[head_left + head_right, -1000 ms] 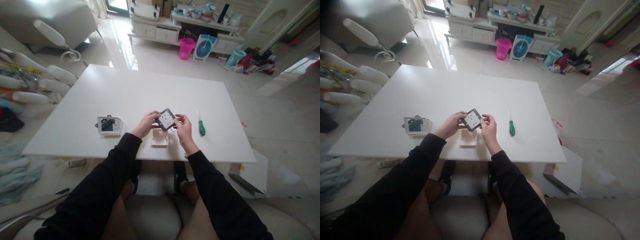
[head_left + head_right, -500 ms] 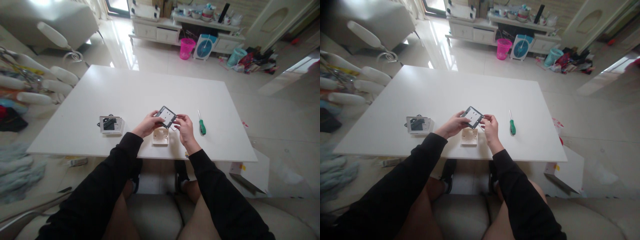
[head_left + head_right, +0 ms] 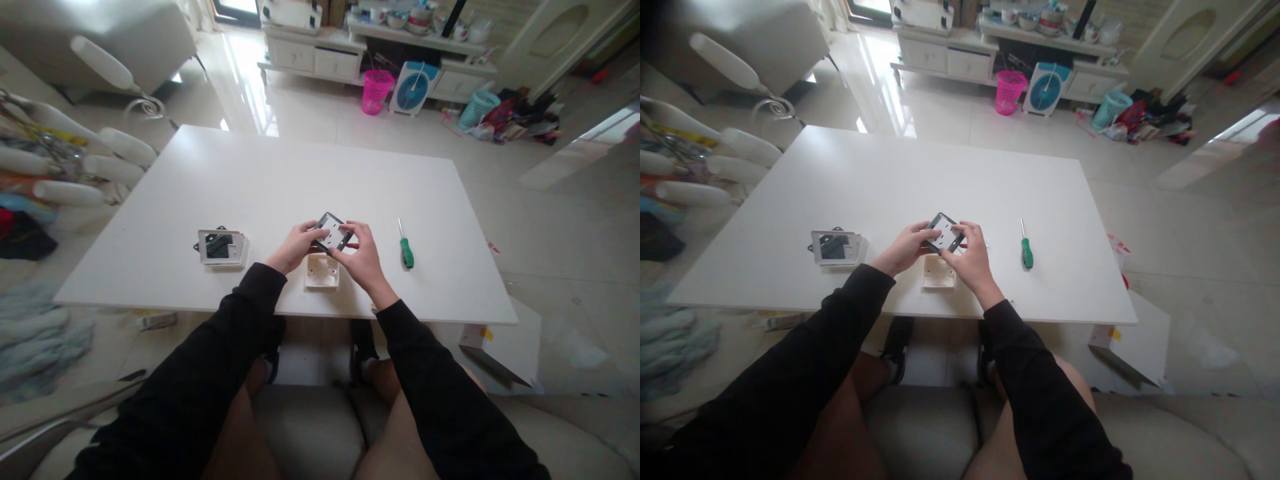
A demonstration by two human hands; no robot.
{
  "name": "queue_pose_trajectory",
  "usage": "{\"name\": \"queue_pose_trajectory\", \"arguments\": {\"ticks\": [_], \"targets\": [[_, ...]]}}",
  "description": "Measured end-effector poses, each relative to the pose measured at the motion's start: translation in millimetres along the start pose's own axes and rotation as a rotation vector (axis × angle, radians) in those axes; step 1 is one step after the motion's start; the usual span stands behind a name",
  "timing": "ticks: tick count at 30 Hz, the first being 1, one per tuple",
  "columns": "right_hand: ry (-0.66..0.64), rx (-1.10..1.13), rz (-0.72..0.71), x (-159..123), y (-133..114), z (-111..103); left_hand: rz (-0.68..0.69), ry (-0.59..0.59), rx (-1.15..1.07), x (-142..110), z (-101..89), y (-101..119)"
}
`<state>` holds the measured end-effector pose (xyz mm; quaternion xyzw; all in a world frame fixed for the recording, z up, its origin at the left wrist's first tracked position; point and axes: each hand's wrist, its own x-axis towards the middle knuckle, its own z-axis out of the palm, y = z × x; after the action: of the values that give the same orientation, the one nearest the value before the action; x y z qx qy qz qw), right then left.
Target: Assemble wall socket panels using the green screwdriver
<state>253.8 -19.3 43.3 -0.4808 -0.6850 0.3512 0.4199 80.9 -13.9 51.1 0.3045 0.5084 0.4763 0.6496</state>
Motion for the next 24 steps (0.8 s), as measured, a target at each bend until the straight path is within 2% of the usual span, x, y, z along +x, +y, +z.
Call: {"name": "queue_pose_trajectory", "arguments": {"ticks": [5,11,15,20,24], "targets": [[-0.033,-0.174,-0.090,-3,2,0,0.026,-0.015,0.107,-2,-1.4,-2],[-0.099,-0.240,-0.124,-2,-1,-5,0.054,-0.061,0.278,-1,0.5,-1],[-0.176,-0.285,-0.151,-1,-2,-8,0.024,0.017,0.358,3,-9.0,2],[-0.319,-0.359,-0.189,-4,3,-9,0.078,0.198,0.646,8,-27.2,3],[-0.433,-0.419,-0.187,-8,7,-8,0.080,0.219,0.664,8,-29.9,2]]}}
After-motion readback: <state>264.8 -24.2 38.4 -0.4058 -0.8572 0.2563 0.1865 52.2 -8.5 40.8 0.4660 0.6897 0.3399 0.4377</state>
